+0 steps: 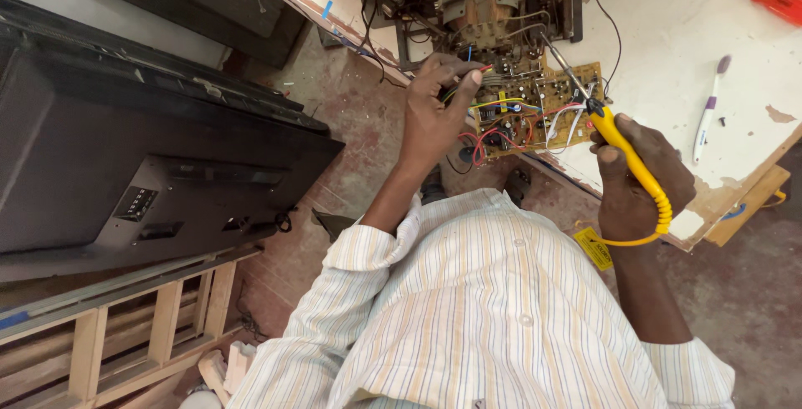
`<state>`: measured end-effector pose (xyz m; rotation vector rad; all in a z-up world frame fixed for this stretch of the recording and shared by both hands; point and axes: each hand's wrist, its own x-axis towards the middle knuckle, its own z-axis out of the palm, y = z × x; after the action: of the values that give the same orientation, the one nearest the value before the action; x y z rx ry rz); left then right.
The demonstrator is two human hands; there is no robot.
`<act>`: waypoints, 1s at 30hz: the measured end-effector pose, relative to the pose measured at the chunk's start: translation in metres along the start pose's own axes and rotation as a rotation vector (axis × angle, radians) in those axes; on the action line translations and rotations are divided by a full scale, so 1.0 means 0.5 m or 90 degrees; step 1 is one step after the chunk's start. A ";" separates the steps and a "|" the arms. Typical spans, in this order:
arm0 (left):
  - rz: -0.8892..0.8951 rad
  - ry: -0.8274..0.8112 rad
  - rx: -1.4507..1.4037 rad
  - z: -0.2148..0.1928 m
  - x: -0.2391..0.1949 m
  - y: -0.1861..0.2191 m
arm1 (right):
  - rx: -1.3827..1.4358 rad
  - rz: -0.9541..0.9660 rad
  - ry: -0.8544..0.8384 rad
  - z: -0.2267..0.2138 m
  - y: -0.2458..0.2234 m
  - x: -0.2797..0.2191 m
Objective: The person works on the internal components of a CRT television, handling a circuit board and connecting wires. They use a soldering iron to solder multiple wires to the board and a deflection yoke assembly.
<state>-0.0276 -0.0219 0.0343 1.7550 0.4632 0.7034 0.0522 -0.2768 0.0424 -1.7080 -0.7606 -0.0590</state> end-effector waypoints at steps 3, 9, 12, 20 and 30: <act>-0.008 0.024 0.082 0.015 0.005 0.026 | 0.002 -0.007 0.001 -0.001 0.008 0.001; -0.005 0.100 0.148 0.053 0.020 0.035 | -0.016 -0.021 -0.016 -0.002 0.012 0.005; -0.016 0.125 0.120 0.066 0.021 0.025 | -0.061 -0.052 -0.024 -0.004 0.013 0.012; 0.007 0.152 0.139 0.077 0.021 0.015 | 0.006 -0.031 -0.063 -0.001 0.016 0.028; -0.011 0.164 0.151 0.081 0.026 0.008 | -0.004 -0.064 -0.082 0.012 0.021 0.037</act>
<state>0.0089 -0.0443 0.0335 1.8850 0.7622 0.8977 0.0700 -0.2642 0.0394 -1.6905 -0.9426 -0.0207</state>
